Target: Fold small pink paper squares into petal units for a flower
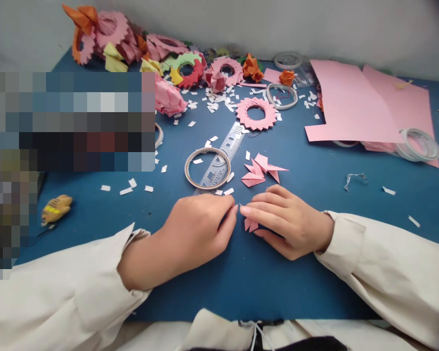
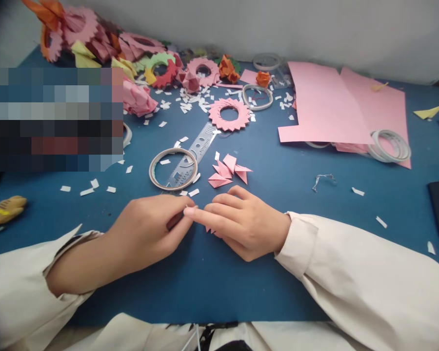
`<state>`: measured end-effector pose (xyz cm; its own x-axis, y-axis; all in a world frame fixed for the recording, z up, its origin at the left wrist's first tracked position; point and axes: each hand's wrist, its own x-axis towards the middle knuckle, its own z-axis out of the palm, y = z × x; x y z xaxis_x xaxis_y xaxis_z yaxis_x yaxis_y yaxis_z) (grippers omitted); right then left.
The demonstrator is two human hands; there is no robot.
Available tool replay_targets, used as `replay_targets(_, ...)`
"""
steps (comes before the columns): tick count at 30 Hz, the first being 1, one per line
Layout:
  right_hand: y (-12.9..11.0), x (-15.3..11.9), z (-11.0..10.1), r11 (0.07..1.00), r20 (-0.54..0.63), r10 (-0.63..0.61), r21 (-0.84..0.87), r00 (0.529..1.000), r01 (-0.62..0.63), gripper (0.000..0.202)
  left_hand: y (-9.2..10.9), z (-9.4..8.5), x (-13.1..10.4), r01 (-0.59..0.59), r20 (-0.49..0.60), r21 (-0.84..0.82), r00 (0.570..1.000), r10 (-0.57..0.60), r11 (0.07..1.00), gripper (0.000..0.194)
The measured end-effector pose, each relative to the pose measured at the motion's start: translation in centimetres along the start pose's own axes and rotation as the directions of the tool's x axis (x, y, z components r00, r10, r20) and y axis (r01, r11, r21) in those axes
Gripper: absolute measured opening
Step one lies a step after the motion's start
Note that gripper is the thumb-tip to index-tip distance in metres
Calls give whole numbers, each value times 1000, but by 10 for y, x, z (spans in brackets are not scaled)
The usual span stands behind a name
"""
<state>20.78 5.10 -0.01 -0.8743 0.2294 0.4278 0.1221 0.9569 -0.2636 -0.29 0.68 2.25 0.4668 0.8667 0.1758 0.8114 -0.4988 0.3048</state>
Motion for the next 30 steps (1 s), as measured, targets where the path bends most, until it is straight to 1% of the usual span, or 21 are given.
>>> replay_targets(1, 0, 0, 0, 1000, -6, 9, -3, 1000, -9, 55, 2, -1, 0, 71, 78, -95, 995, -63, 993, 25)
replay_targets(3, 1, 0, 2, 1000, -13, 23, -7, 1000, -23, 56, 5, -4, -1, 207, 203, -262, 967, -156, 943, 23)
replay_targets(5, 1, 0, 3, 999, -19, 38, -12, 999, -38, 54, 6, -6, 0, 317, 294, -404, 933, -206, 858, 20)
replay_targets(7, 1, 1, 3, 999, -28, 48, -14, 998, -48, 52, 5, -8, 2, 418, 389, -515, 892, -231, 748, 18)
replay_targets(9, 1, 2, 3, 998, -43, 61, -1, 997, -61, 51, 4, -9, 5, 512, 479, -593, 845, -238, 622, 20)
replay_targets(11, 0, 3, 3, 997, -67, 77, 23, 995, -76, 53, 3, -9, 7, 603, 574, -632, 786, -229, 487, 25)
replay_targets(13, -1, 3, 2, 994, -101, 101, 55, 990, -95, 55, 4, -9, 9, 688, 673, -642, 717, -181, 337, 31)
replay_targets(14, -1, 4, 2, 992, -119, 112, 71, 987, -104, 56, 4, -9, 9, 720, 711, -643, 688, -144, 262, 33)
replay_targets(15, -2, 4, 1, 990, -135, 122, 86, 983, -111, 56, 5, -8, 10, 740, 736, -645, 669, -105, 192, 34)
replay_targets(16, -3, 4, 1, 988, -149, 130, 97, 980, -117, 57, 5, -7, 10, 746, 744, -652, 664, -77, 136, 34)
replay_targets(17, -3, 4, 1, 987, -159, 136, 104, 978, -121, 57, 6, -7, 10, 741, 739, -664, 670, -65, 100, 35)
replay_targets(18, -3, 4, 1, 987, -165, 139, 106, 976, -122, 58, 6, -7, 10, 730, 726, -678, 683, -75, 86, 35)
replay_targets(20, -4, 3, 2, 987, -179, 142, 100, 974, -125, 60, 6, -6, 10, 709, 699, -699, 705, -121, 94, 34)
replay_targets(22, -3, 2, 2, 988, -197, 144, 88, 970, -129, 63, 7, -7, 10, 702, 683, -706, 709, -173, 89, 32)
replay_targets(25, -2, 2, 4, 989, -222, 143, 75, 964, -130, 67, 8, -7, 10, 670, 648, -742, 719, -249, 2, 29)
replay_targets(27, -2, 1, 4, 988, -238, 144, 83, 961, -127, 68, 11, -6, 9, 612, 600, -789, 752, -271, -50, 28)
replay_targets(28, -2, 1, 4, 988, -246, 143, 91, 959, -124, 68, 12, -5, 8, 579, 571, -813, 774, -273, -57, 28)
replay_targets(30, -3, 2, 4, 987, -258, 144, 104, 955, -120, 66, 15, -2, 6, 529, 513, -848, 813, -277, -20, 25)
